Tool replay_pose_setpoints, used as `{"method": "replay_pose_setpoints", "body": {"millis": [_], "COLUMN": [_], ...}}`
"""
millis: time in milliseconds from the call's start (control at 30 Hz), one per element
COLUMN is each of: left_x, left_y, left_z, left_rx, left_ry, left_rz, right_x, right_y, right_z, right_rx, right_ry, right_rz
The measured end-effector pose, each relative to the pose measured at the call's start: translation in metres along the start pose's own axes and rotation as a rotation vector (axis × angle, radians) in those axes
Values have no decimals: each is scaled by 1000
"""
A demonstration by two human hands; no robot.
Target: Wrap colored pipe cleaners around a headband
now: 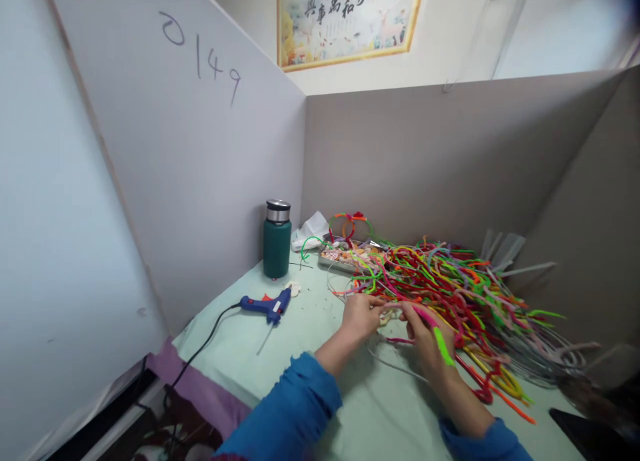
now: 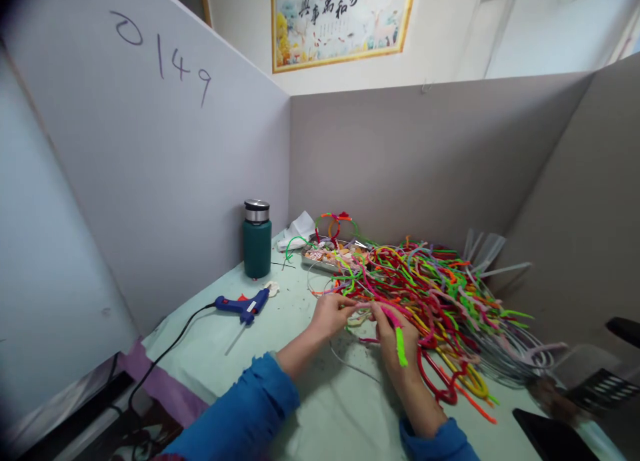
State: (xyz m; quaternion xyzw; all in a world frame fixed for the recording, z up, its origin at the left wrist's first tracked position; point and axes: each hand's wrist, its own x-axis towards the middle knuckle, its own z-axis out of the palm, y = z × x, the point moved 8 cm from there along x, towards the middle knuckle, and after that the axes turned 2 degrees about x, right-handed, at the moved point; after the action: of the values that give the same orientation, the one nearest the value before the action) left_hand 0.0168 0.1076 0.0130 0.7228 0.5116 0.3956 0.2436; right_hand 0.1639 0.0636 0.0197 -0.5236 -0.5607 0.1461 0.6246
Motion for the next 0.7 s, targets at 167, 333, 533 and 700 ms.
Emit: {"method": "replay_pose_setpoints", "body": {"millis": [167,333,533,700], "left_x": [21,31,32,31], "left_y": [-4,-8,-17,-30], "left_z": [3,-1,-4,8], "left_rx": [-65,-78,-84,-196], "left_ry": [43,98,110,49], "left_rz": [-92,-107,-64,-125], "right_x": [24,44,45,39], "right_y": [0,-1,11,26], "right_z": [-3,7,19,26], "right_rx": [19,-20,-34,5], "right_ry": [-20,-59,-102,-174], "right_rz": [56,-7,-10,36]}}
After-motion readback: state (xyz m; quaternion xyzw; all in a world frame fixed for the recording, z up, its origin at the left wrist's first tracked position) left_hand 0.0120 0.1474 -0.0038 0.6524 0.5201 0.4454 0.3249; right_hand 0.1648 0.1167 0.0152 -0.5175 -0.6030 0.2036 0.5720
